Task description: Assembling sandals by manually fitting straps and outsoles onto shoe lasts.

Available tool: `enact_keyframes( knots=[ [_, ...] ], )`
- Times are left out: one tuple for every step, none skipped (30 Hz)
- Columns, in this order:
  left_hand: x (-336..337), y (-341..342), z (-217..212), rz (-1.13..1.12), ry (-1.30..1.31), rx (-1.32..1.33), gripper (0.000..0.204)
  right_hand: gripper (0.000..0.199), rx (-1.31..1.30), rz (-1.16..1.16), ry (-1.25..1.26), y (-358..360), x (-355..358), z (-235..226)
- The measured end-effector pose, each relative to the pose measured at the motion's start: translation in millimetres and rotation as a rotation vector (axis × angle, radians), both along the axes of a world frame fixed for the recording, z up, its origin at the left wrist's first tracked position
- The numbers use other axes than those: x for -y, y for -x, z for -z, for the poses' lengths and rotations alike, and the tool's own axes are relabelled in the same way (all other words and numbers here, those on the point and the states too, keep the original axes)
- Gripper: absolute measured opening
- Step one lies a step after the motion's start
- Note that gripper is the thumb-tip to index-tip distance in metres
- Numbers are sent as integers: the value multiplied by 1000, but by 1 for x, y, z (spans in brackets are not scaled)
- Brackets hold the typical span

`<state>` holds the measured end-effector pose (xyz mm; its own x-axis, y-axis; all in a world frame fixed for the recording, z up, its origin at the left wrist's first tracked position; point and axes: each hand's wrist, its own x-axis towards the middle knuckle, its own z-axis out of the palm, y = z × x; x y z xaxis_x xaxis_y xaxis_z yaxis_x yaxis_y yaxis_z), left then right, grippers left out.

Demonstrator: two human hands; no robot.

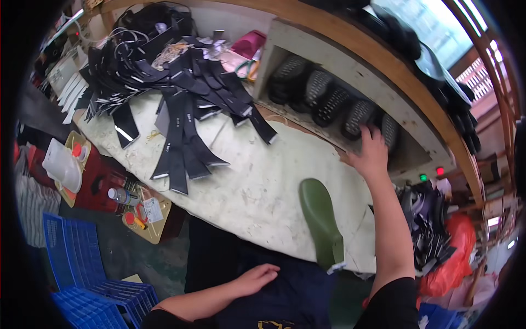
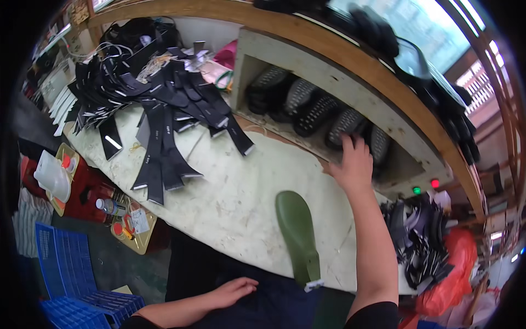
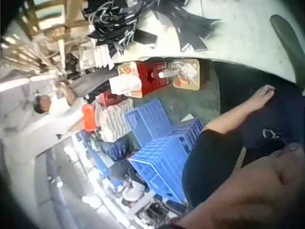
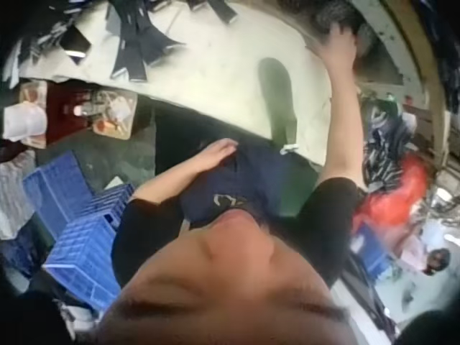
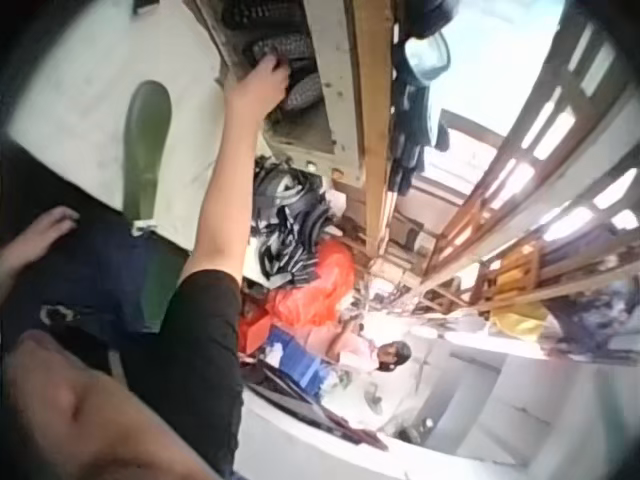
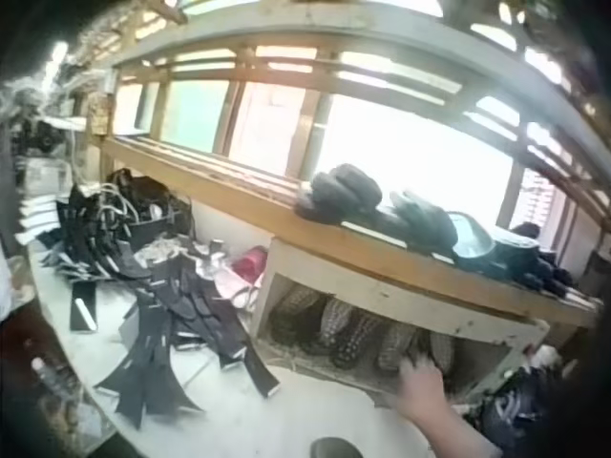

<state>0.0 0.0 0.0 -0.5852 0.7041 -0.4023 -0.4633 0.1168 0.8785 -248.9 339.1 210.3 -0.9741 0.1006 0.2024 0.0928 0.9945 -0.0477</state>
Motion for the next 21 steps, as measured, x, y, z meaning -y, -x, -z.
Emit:
enact_keyframes(
  knots=[
    [0, 1, -3, 64, 12, 3, 43, 90, -14, 23, 4, 18, 8, 3],
    [0, 4, -7, 120, 19, 0, 42, 88, -31, 44, 11, 38, 16, 5],
    [-1, 6, -10, 103, 32, 2, 42, 86, -47, 85, 25, 55, 24, 7],
    [0, 10, -12, 76, 24, 18, 42, 86, -51, 55, 29, 70, 29, 8],
    [1, 11, -14, 61, 16, 42, 43, 87, -46, 35, -64, 78, 31, 8],
    [1, 12, -15, 52, 3, 70, 43, 89, -35, 19, -163, 81, 30, 7],
    [2, 10, -16, 57, 8, 87, 43, 91, -25, 4, -282, 83, 32, 8],
    [5, 8, -19, 71, -12, 107, 43, 91, 4, 8, -255, 83, 36, 10],
    [5, 8, -21, 81, -38, 122, 43, 92, 28, -14, -102, 86, 42, 10],
    [4, 12, -22, 90, -66, 128, 43, 93, 43, -36, 48, 92, 49, 7],
    [3, 15, -22, 95, -72, 133, 43, 94, 66, -30, 186, 98, 56, 5],
    [2, 17, -22, 93, -83, 144, 43, 94, 64, -50, 188, 106, 65, 8],
    [1, 18, -21, 91, -93, 157, 43, 95, 9, -25, 119, 115, 77, 16],
    [1, 16, -21, 90, -99, 172, 43, 95, -96, -56, 52, 123, 84, 21],
    [-1, 15, -21, 93, -98, 180, 43, 95, -36, 5, 55, 133, 84, 21],
    [-4, 15, -21, 74, -126, 211, 43, 95, 27, 25, 26, 147, 86, 22],
    [-5, 16, -22, 49, -150, 238, 42, 95, 85, 40, 1, 161, 89, 26],
    [-2, 16, -23, 17, -172, 263, 42, 95, 143, 47, -23, 171, 92, 32],
    [3, 17, -24, -4, -164, 257, 42, 95, 139, 26, -14, 178, 91, 34],
    [6, 20, -24, 2, -157, 247, 42, 91, 111, -73, 111, 183, 83, 30],
    [7, 20, -24, 12, -157, 240, 42, 88, 101, -118, 214, 188, 74, 27]
  ],
)
